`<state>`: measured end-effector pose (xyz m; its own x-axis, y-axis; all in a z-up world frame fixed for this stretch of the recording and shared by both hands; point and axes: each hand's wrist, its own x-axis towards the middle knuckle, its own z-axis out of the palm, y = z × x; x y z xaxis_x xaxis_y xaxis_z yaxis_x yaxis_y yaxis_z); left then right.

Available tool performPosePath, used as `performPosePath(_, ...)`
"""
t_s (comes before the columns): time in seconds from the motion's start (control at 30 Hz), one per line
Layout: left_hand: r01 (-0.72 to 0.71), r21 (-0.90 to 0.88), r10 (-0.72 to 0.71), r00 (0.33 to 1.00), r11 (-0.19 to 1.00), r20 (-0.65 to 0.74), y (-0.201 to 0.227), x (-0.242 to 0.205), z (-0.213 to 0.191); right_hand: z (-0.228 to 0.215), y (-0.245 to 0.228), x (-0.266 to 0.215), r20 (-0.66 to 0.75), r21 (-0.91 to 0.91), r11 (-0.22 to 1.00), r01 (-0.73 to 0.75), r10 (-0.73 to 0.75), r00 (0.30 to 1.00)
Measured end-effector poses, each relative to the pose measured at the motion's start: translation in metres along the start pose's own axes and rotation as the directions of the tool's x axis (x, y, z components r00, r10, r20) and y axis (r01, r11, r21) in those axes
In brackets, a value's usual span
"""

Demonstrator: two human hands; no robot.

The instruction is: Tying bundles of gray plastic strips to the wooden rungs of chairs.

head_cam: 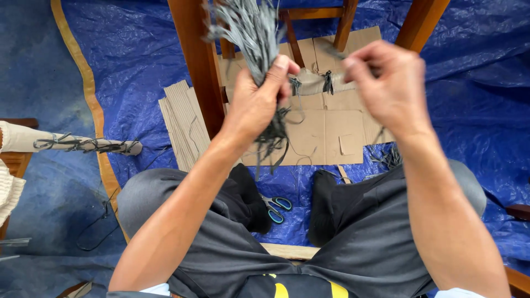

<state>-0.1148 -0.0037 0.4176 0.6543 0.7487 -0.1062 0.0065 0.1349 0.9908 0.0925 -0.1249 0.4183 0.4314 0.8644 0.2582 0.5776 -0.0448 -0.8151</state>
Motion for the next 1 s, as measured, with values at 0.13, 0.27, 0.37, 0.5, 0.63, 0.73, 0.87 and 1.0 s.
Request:
performPosePath(0.13,-0.199,-0.003,0.199,0.980,0.980,0.013,-0.017,0.000,0.028,0.027,-0.040,-0.006,0.146,-0.082,0.996,0.021,-0.009,0.989)
performPosePath(0.27,-0.167,-0.088,0.164,0.986,0.982,-0.038,-0.026,0.006,0.035,0.039,-0.045,-0.010,0.233,-0.012,0.991,-0.136,0.135,0.963)
performPosePath(0.37,-0.242,-0.144,0.244,0.970,0.960,-0.005,-0.037,0.011,0.037,0.037,-0.031,-0.011,0.332,0.128,0.942,-0.310,0.254,0.909)
performPosePath(0.5,-0.105,-0.278,0.121,0.992,0.955,0.043,-0.046,0.012,0.037,0.027,-0.039,-0.007,0.532,0.221,0.898,-0.380,0.215,0.819)
performPosePath(0.63,0.035,-0.312,-0.022,0.999,0.949,0.047,-0.026,0.008,0.036,0.026,-0.040,0.000,0.527,0.311,0.935,-0.170,-0.021,0.850)
performPosePath(0.73,0.128,-0.321,-0.105,0.991,0.939,0.089,-0.026,0.007,0.035,0.032,-0.034,0.003,0.512,0.330,0.920,-0.209,0.011,0.859)
performPosePath(0.87,0.043,-0.244,-0.008,0.990,0.969,0.144,-0.033,0.010,0.034,0.039,-0.029,0.001,0.458,0.224,0.951,-0.212,0.089,0.884)
performPosePath(1.0,0.002,-0.132,0.012,0.994,0.991,0.108,-0.023,0.011,0.033,0.041,-0.024,0.001,0.407,0.093,0.989,-0.116,0.069,0.911)
